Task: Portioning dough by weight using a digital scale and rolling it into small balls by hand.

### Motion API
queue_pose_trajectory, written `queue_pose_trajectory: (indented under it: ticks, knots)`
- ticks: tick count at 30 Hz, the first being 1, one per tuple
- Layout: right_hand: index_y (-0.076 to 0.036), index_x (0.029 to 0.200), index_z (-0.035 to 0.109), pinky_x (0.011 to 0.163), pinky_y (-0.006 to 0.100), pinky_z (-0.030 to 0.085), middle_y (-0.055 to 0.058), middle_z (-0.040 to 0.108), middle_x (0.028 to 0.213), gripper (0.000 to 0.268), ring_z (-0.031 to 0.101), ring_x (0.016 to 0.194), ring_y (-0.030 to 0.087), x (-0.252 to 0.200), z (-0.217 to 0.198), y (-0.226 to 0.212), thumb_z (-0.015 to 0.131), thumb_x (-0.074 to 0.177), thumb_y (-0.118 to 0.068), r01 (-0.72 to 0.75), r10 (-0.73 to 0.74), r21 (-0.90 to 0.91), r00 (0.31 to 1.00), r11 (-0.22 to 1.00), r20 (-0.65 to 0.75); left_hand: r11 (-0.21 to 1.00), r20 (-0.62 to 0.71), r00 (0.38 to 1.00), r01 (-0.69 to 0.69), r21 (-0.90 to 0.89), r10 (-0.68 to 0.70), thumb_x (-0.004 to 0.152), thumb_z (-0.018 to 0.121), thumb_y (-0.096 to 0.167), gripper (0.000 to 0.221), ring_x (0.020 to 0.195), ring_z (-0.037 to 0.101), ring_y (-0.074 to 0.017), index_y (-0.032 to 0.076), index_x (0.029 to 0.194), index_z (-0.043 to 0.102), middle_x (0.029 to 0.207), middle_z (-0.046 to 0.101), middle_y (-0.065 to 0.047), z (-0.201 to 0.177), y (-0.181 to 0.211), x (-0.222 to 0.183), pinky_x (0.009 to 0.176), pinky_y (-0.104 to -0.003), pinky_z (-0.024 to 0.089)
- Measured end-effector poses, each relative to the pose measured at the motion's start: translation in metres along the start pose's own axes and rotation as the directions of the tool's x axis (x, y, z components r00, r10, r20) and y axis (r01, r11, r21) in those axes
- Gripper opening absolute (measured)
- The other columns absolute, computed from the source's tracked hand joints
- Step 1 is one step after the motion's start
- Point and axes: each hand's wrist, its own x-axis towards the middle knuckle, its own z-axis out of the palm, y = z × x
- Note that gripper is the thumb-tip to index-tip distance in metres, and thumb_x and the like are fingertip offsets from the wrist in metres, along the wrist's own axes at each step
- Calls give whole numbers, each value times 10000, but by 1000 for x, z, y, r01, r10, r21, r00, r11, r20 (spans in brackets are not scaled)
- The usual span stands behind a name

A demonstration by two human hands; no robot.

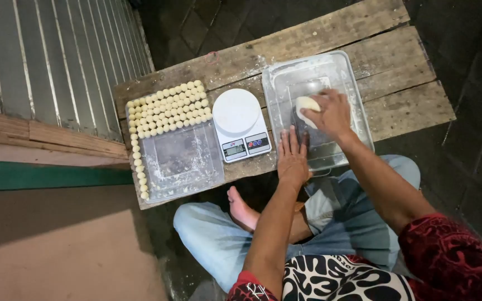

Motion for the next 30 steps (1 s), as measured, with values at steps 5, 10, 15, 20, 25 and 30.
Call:
queue_pose_trajectory:
  ticks: [5,10,15,20,25,30]
  knots:
    - [-80,1432,643,847,506,560,224,607,1233,428,662,1060,443,-1,2,-18,621,1040,-248,-125,127,-89,992,988,8,1000,-33,999,-1,-4,0,815,810,418,1222,1526,-214,-526,94,1652,-19,1658,-288,-269,1,0,-3,1274,-557,-52]
    - [-158,1502,574,785,558,596,227,555,1352,666,659,1025,473,-3,21,-8,773,891,-334,-67,94,-222,989,973,113,1000,-47,999,-8,-18,7,782,834,436,1302,1520,-233,-525,112,1656,-75,1661,-288,-260,15,-1,4,1258,-575,-76]
    - [-202,1449,632,996,490,524,150,650,1333,460,645,1174,425,0,11,-4,650,1059,-446,-386,389,444,917,809,89,999,-60,998,-1,-41,-2,784,852,454,1263,1532,-200,-524,78,1660,23,1674,-252,-263,5,2,-7,1267,-563,-33]
    - [-55,1483,580,1102,570,434,281,552,1456,507,591,1228,495,-33,9,-20,661,1042,-292,-54,57,119,998,991,-25,999,-69,998,8,-33,-10,738,906,442,1370,1532,-193,-521,86,1653,-50,1666,-255,-271,9,2,4,1275,-561,-39]
    - [-6,1442,606,1096,509,474,294,574,1423,510,589,1231,511,-72,17,-32,725,1001,-231,-28,53,177,989,984,-140,999,-81,996,20,-45,-24,727,919,409,1378,1534,-186,-518,52,1645,-44,1670,-231,-276,18,2,7,1282,-558,-36]
    - [-82,1168,790,1004,363,570,153,725,1275,446,685,1158,329,-97,36,-22,969,776,-198,-205,350,440,895,874,-278,998,-78,996,33,-56,-37,845,787,325,1131,1537,-195,-506,33,1641,38,1680,-208,-267,19,3,7,1281,-552,-44]
